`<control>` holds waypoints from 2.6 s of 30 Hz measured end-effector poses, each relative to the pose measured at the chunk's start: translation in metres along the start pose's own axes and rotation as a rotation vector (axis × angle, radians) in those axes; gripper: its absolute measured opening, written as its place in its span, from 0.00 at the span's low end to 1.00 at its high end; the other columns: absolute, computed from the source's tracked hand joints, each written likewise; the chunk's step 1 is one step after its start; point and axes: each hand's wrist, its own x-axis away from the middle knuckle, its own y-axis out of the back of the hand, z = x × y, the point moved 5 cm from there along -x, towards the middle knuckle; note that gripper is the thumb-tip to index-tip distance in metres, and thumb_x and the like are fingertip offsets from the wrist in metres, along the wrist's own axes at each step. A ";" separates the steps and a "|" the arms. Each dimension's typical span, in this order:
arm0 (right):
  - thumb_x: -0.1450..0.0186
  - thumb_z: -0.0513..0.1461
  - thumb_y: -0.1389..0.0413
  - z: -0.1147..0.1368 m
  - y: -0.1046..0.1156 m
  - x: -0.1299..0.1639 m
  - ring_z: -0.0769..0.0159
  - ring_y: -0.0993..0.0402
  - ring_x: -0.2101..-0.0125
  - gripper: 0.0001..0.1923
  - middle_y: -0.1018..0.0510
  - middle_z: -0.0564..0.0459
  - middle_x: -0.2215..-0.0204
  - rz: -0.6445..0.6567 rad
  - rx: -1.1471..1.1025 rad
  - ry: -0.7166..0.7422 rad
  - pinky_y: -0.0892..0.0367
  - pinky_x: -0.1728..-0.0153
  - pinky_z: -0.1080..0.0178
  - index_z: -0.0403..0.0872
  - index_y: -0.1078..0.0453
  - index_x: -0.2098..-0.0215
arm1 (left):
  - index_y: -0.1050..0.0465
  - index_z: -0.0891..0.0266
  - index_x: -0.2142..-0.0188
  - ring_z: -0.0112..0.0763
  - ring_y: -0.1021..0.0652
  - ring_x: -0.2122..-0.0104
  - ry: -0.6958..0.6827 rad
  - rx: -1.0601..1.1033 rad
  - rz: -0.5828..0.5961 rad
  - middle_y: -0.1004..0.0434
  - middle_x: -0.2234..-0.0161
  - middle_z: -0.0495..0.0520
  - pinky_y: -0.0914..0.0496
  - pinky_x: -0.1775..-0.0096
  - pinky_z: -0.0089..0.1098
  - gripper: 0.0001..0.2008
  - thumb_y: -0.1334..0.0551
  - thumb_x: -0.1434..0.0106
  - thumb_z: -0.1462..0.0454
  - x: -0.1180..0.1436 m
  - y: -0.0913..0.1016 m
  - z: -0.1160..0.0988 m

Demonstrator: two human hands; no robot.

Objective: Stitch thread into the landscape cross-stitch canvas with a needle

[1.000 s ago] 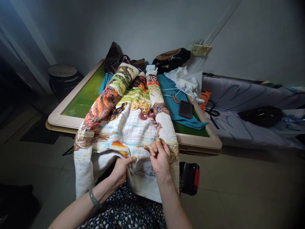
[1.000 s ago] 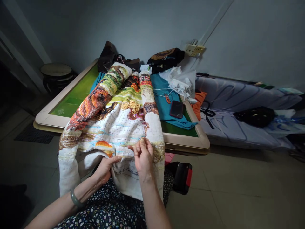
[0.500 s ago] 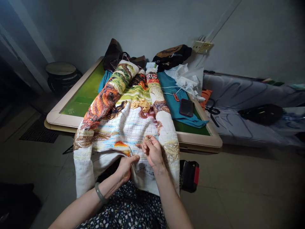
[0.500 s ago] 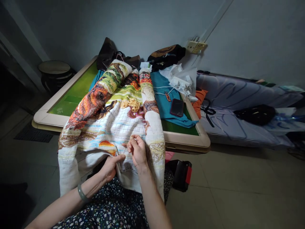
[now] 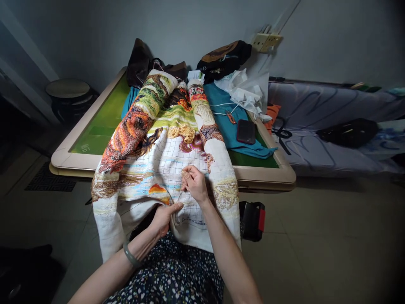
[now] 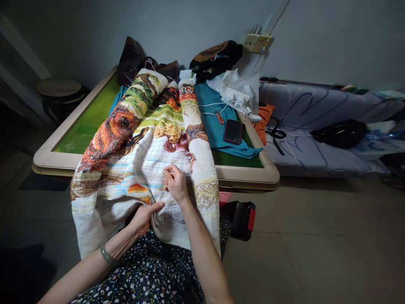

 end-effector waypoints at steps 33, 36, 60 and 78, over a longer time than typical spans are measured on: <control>0.36 0.45 0.49 -0.015 0.001 0.102 0.74 0.41 0.86 0.11 0.33 0.59 0.84 -0.027 0.290 -0.200 0.44 0.87 0.72 0.45 0.32 0.64 | 0.22 0.68 0.68 0.42 0.22 0.63 -0.088 -0.015 -0.132 0.19 0.67 0.60 0.32 0.56 0.38 0.15 0.29 0.59 0.65 0.007 0.015 -0.010; 0.37 0.43 0.49 -0.023 -0.003 0.104 0.75 0.43 0.88 0.12 0.32 0.58 0.86 -0.038 0.341 -0.213 0.47 0.87 0.72 0.43 0.29 0.67 | 0.22 0.68 0.70 0.40 0.22 0.65 -0.083 -0.028 -0.135 0.19 0.68 0.59 0.32 0.58 0.36 0.13 0.29 0.58 0.65 0.007 0.016 -0.009; 0.37 0.41 0.50 -0.018 -0.015 0.103 0.72 0.38 0.89 0.11 0.30 0.56 0.87 -0.091 0.524 -0.128 0.46 0.88 0.72 0.44 0.28 0.69 | 0.23 0.68 0.73 0.39 0.22 0.67 -0.065 -0.026 -0.138 0.20 0.72 0.57 0.32 0.59 0.35 0.11 0.30 0.59 0.66 0.011 0.012 -0.012; 0.40 0.41 0.47 -0.028 -0.019 0.109 0.67 0.31 0.78 0.09 0.26 0.53 0.79 -0.186 0.305 -0.170 0.33 0.77 0.67 0.44 0.30 0.73 | 0.23 0.67 0.72 0.35 0.23 0.68 -0.094 -0.044 -0.173 0.20 0.70 0.56 0.32 0.60 0.34 0.11 0.30 0.57 0.65 0.009 0.013 -0.014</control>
